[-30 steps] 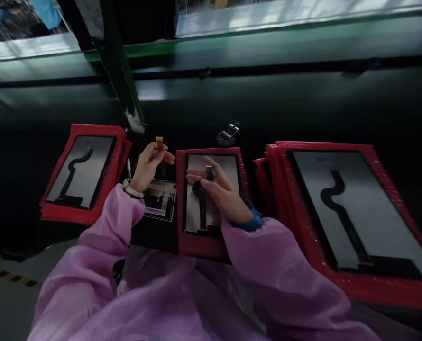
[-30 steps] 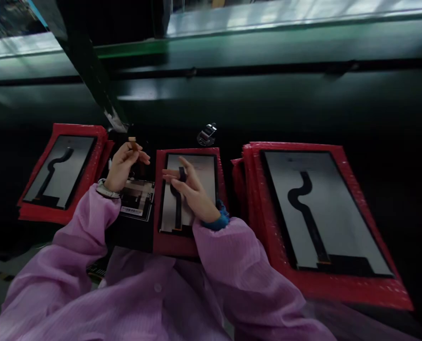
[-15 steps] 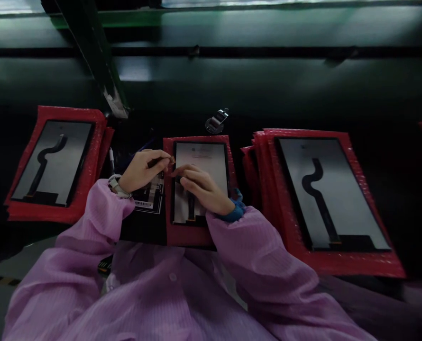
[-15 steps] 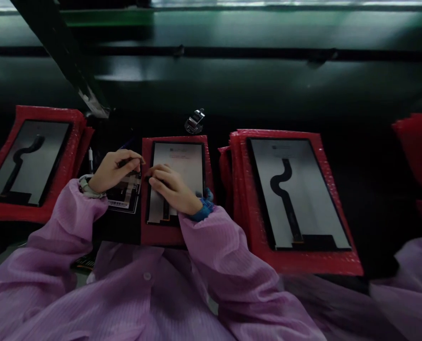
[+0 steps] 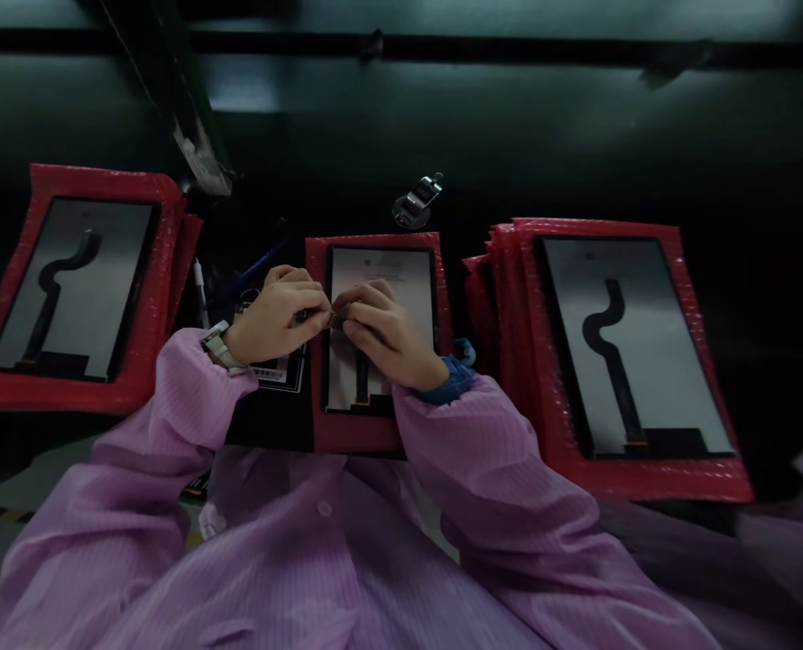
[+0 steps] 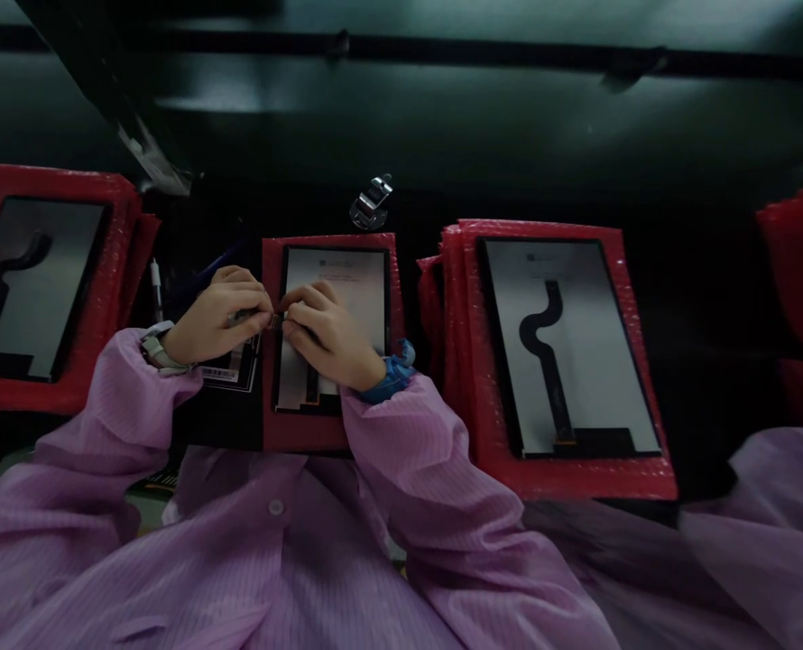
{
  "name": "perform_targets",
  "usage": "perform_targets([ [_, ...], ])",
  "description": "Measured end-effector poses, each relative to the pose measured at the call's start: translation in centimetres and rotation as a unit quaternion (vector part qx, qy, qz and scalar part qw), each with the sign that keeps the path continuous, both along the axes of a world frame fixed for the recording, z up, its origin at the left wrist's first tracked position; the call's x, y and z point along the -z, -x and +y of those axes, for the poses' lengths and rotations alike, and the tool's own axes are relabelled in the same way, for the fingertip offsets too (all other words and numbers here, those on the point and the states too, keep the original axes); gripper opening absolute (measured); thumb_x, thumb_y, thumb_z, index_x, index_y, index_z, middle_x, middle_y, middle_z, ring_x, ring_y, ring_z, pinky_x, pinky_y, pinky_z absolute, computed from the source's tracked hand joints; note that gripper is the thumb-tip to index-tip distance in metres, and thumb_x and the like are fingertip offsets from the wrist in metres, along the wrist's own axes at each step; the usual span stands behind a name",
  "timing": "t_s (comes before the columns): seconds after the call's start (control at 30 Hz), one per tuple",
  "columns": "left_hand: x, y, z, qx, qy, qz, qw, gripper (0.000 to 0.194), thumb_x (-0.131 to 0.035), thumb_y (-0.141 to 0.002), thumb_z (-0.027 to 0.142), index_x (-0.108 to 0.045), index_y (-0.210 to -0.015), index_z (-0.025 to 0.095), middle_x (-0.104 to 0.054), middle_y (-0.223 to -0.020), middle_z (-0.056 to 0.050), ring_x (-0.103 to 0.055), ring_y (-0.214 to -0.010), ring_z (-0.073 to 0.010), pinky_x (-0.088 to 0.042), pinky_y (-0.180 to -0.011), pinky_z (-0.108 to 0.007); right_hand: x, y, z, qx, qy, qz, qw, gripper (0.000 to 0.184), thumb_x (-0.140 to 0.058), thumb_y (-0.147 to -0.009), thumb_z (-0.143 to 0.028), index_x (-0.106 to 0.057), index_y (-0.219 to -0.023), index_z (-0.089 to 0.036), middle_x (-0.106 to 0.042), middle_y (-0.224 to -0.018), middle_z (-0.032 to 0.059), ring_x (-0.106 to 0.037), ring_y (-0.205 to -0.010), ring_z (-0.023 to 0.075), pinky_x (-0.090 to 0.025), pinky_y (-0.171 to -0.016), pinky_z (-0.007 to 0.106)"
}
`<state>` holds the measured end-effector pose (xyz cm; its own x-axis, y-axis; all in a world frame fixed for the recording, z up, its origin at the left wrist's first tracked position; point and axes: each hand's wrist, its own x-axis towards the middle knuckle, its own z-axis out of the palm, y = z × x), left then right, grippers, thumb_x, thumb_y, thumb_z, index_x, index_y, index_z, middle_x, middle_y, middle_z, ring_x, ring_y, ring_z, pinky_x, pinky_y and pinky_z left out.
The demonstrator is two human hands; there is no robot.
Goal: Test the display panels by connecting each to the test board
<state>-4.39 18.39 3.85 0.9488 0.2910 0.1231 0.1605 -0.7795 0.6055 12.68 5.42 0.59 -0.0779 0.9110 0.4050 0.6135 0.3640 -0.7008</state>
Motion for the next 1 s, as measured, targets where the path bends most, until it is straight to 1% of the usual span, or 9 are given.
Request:
perform_targets([
  [0.17, -0.1, 0.0, -0.1, 0.004, -0.004, 0.005, 1.000, 0.026, -0.044, -0.092, 0.030, -0.064, -0.079, 0.019, -0.069, -0.082, -0.003, -0.061, -0.092, -0.0210, -0.033, -0.103, -0.045, 0.3, 0.1, 0.0, 0.003, 0.011, -0.003, 1.000, 0.024, -0.043, -0.102, -0.025, -0.054, -0.080, -0.021, -0.065, -0.105, 0.0076, -0.051, -0.101, 0.0210, -0.043, -0.094, 0.043],
  [0.4, 0.2, -0.1, -0.2, 0.004, -0.011, 0.004, 1.000, 0.027, -0.044, -0.095, 0.030, -0.064, -0.081, 0.018, -0.069, -0.082, -0.003, -0.061, -0.092, -0.0207, -0.031, -0.104, -0.045, 0.1, 0.2, -0.2, 0.012, 0.011, -0.010, 1.000, 0.025, -0.041, -0.103, -0.025, -0.053, -0.081, -0.021, -0.064, -0.105, 0.0081, -0.051, -0.101, 0.0213, -0.044, -0.093, 0.042],
  [0.57, 0.6, -0.1, -0.2, 0.006, -0.017, -0.011, 1.000, 0.034, -0.044, -0.099, 0.039, -0.063, -0.079, 0.018, -0.068, -0.080, -0.003, -0.061, -0.091, -0.0207, -0.032, -0.102, -0.044, 0.4, 0.2, -0.1, 0.003, 0.017, -0.012, 1.000, 0.026, -0.041, -0.104, -0.027, -0.052, -0.081, -0.022, -0.064, -0.103, 0.0077, -0.050, -0.100, 0.0216, -0.043, -0.093, 0.042],
  [0.67, 0.7, -0.1, -0.1, 0.002, -0.021, -0.020, 1.000, 0.036, -0.045, -0.101, 0.041, -0.063, -0.079, 0.019, -0.068, -0.078, -0.002, -0.061, -0.089, -0.0201, -0.032, -0.101, -0.043, 0.4, 0.0, 0.0, -0.009, 0.022, -0.003, 1.000, 0.026, -0.041, -0.104, -0.027, -0.052, -0.082, -0.021, -0.064, -0.105, 0.0081, -0.050, -0.100, 0.0209, -0.043, -0.094, 0.042],
  [0.87, 0.7, -0.1, -0.1, -0.016, -0.025, -0.042, 0.999, 0.033, -0.050, -0.099, 0.042, -0.068, -0.082, 0.020, -0.070, -0.079, -0.001, -0.062, -0.086, -0.0192, -0.037, -0.097, -0.042, 0.4, -0.2, -0.1, -0.012, 0.017, 0.001, 1.000, 0.027, -0.040, -0.105, -0.031, -0.053, -0.084, -0.021, -0.065, -0.107, 0.0084, -0.051, -0.100, 0.0205, -0.042, -0.095, 0.042],
  [1.0, 1.1, -0.3, -0.4, -0.037, -0.028, -0.057, 0.997, 0.030, -0.054, -0.095, 0.041, -0.068, -0.078, 0.021, -0.070, -0.078, -0.001, -0.062, -0.083, -0.0184, -0.039, -0.098, -0.042, 0.6, 0.0, 0.0, -0.003, 0.029, -0.006, 1.000, 0.031, -0.038, -0.106, -0.037, -0.055, -0.085, -0.022, -0.065, -0.109, 0.0080, -0.053, -0.103, 0.0219, -0.042, -0.096, 0.043],
])
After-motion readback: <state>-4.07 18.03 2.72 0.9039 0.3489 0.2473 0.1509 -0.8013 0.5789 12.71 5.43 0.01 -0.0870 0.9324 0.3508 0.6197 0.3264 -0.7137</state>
